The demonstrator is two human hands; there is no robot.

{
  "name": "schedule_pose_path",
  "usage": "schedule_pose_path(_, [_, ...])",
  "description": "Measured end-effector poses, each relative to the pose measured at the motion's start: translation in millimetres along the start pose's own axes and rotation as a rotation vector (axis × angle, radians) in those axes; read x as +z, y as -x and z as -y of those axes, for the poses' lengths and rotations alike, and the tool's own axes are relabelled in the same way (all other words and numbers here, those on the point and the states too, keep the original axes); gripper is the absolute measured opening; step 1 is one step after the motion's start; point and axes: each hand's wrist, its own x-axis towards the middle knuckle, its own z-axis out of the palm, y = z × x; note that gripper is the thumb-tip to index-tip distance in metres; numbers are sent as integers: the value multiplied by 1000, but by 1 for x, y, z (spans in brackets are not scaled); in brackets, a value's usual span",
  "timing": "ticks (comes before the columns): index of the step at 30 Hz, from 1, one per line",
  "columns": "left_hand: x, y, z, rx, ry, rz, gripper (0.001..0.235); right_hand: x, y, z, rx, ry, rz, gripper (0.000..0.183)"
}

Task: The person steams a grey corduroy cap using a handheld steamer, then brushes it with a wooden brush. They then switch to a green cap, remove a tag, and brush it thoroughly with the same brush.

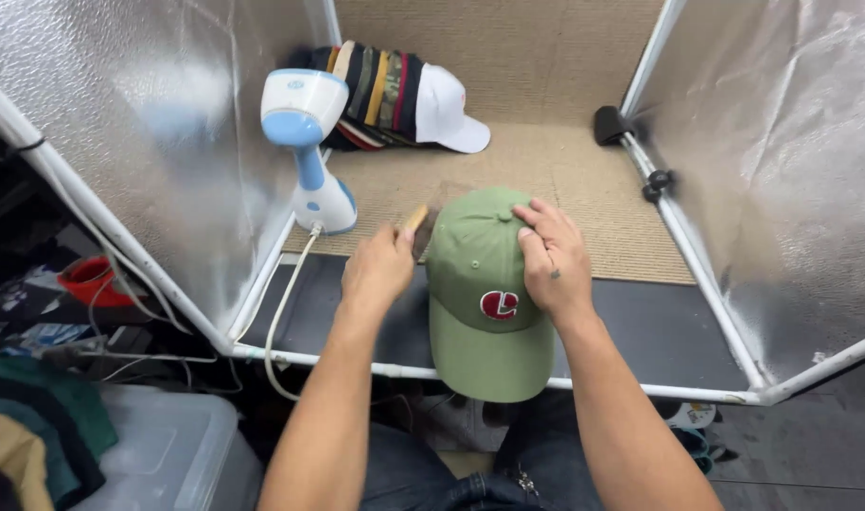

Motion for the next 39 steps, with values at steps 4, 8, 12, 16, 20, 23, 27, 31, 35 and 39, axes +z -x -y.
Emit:
schedule_pose_path(4, [-11,70,-54,270,284,-397,51,3,12,2,95,-5,-38,38])
schedule_pose_path(8, [19,89,-59,445,349,-533,44,0,16,7,135,-72,-74,37])
schedule_pose_path(12, [59,74,13,-97,479,-13,51,0,20,13,199,-132,-103,36])
schedule_pose_path(16, [14,103,-22,-31,477,-184,55,-1,15,15,177,-124,-125,37])
schedule_pose_path(20, [44,97,-16,41,589,-282,54,-1,22,13,205,-134,-118,37])
schedule_pose_path(23, [44,88,-2,-24,557,-207,52,-1,22,12,213,-135,-124,37])
schedule_pose_path(27, [-2,118,-40,98,607,-351,56,-2,20,13,210,-123,-114,40])
schedule_pose_path(31, [36,81,-6,96,512,-292,53,-1,20,10,197,-120,-115,38])
schedule_pose_path(35, [15,78,-7,-21,376,-148,55,0,21,9,208,-113,-115,38])
schedule_pose_path(39, [-10,86,-54,148,404,-291,61,-3,21,13,230,-101,-92,40])
